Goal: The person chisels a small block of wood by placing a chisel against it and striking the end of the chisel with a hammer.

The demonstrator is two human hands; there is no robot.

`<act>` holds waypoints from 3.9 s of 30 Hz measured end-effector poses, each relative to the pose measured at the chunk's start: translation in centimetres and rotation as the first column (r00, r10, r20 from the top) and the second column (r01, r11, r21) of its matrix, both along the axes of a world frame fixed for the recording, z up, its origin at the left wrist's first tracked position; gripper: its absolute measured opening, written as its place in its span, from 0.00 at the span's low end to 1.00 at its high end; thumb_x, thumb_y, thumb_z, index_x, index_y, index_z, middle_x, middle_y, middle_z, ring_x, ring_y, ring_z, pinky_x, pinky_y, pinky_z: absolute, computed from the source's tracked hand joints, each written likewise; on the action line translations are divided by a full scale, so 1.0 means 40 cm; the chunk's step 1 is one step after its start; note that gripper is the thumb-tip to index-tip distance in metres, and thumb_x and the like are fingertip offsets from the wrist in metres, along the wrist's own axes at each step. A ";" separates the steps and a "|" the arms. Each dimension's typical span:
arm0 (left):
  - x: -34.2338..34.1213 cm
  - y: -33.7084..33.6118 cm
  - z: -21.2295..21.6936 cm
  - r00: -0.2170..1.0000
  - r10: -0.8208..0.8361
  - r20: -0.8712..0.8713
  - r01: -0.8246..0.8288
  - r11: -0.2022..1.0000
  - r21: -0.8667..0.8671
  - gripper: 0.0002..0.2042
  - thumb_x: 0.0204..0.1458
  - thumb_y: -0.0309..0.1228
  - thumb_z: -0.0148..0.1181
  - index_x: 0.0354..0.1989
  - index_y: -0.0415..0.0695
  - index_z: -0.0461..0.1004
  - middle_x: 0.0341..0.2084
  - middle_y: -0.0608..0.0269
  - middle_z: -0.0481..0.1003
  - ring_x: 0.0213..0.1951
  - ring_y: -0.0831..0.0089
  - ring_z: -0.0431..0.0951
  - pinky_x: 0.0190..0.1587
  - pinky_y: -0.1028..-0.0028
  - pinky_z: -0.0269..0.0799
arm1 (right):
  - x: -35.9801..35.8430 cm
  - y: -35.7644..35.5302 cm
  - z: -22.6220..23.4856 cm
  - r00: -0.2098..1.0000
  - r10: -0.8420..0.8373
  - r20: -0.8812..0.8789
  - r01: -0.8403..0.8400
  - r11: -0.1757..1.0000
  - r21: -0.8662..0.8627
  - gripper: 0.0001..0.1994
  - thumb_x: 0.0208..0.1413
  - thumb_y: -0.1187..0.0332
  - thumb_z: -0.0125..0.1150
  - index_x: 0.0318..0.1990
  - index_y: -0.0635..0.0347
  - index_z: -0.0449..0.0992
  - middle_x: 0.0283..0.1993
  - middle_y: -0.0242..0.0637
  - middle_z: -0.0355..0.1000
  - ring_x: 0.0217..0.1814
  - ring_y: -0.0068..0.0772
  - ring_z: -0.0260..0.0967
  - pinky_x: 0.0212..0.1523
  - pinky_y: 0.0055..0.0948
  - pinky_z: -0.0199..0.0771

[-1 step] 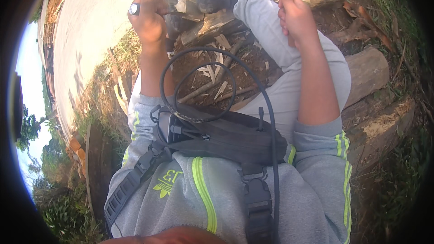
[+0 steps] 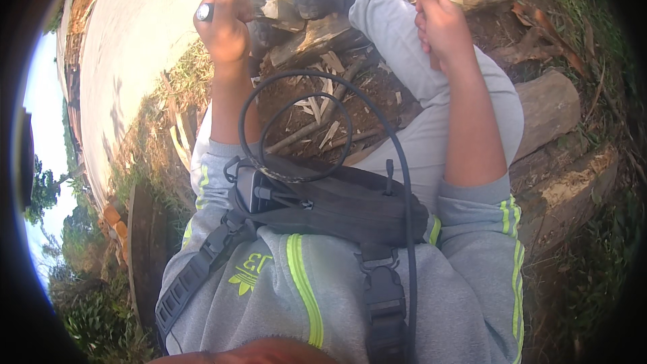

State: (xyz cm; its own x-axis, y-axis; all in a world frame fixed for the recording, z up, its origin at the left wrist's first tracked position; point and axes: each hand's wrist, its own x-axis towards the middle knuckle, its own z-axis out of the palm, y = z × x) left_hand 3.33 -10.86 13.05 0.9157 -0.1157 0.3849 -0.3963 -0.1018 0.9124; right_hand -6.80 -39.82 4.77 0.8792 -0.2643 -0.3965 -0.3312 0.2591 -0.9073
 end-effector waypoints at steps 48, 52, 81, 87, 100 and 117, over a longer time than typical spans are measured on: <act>0.063 0.068 0.025 0.986 0.016 -0.167 -0.074 0.934 -0.348 0.26 0.70 0.55 0.49 0.24 0.51 0.59 0.18 0.68 0.58 0.22 0.72 0.57 0.25 0.70 0.54 | 0.003 0.001 0.006 0.997 0.052 -0.056 -0.053 0.998 -0.019 0.19 0.72 0.49 0.53 0.36 0.55 0.68 0.21 0.21 0.58 0.18 0.15 0.52 0.19 0.25 0.56; 0.070 0.053 0.032 0.990 0.008 -0.138 -0.057 0.933 -0.355 0.29 0.71 0.55 0.46 0.18 0.52 0.53 0.14 0.70 0.52 0.19 0.73 0.53 0.23 0.69 0.51 | 0.003 0.003 0.011 0.997 0.051 -0.062 -0.053 0.998 -0.021 0.19 0.72 0.49 0.53 0.36 0.55 0.68 0.21 0.21 0.58 0.18 0.15 0.52 0.19 0.24 0.56; 0.129 0.027 -0.022 0.984 0.073 -0.161 -0.110 0.967 -0.231 0.23 0.69 0.43 0.55 0.19 0.48 0.65 0.12 0.70 0.62 0.14 0.77 0.62 0.19 0.72 0.58 | -0.006 0.024 0.012 0.995 0.044 -0.087 -0.056 0.989 -0.140 0.19 0.73 0.49 0.53 0.36 0.54 0.69 0.21 0.20 0.59 0.17 0.13 0.52 0.17 0.23 0.54; 0.110 0.011 0.007 0.993 0.101 -0.064 -0.105 0.992 -0.070 0.20 0.68 0.36 0.57 0.19 0.48 0.70 0.13 0.71 0.68 0.16 0.79 0.67 0.21 0.73 0.60 | -0.032 0.082 0.194 0.978 0.210 -0.013 -0.190 0.853 -0.487 0.19 0.73 0.48 0.55 0.37 0.55 0.74 0.23 0.20 0.61 0.20 0.12 0.54 0.21 0.21 0.56; 0.130 0.058 -0.037 0.952 0.269 -0.145 -0.282 0.956 -0.078 0.17 0.66 0.39 0.59 0.24 0.45 0.76 0.16 0.72 0.71 0.20 0.81 0.69 0.24 0.72 0.64 | 0.069 0.211 0.564 0.770 0.638 -0.001 -0.185 0.222 -0.957 0.21 0.72 0.51 0.57 0.39 0.65 0.75 0.23 0.30 0.59 0.26 0.24 0.55 0.29 0.31 0.58; 0.105 0.057 -0.044 0.966 0.236 -0.106 -0.243 0.969 -0.053 0.13 0.63 0.37 0.61 0.32 0.39 0.82 0.21 0.61 0.79 0.27 0.74 0.78 0.32 0.65 0.72 | 0.070 0.245 0.578 0.806 0.576 -0.136 -0.223 0.083 -0.971 0.21 0.72 0.51 0.57 0.46 0.65 0.78 0.25 0.37 0.66 0.28 0.28 0.60 0.32 0.33 0.63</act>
State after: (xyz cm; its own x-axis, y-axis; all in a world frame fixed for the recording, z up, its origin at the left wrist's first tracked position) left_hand 7.52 -8.58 11.27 0.9471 0.1340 0.2917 -0.2764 -0.1218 0.9533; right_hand -3.98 -30.03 27.90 0.9850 0.1621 0.0600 0.1726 -0.9069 -0.3843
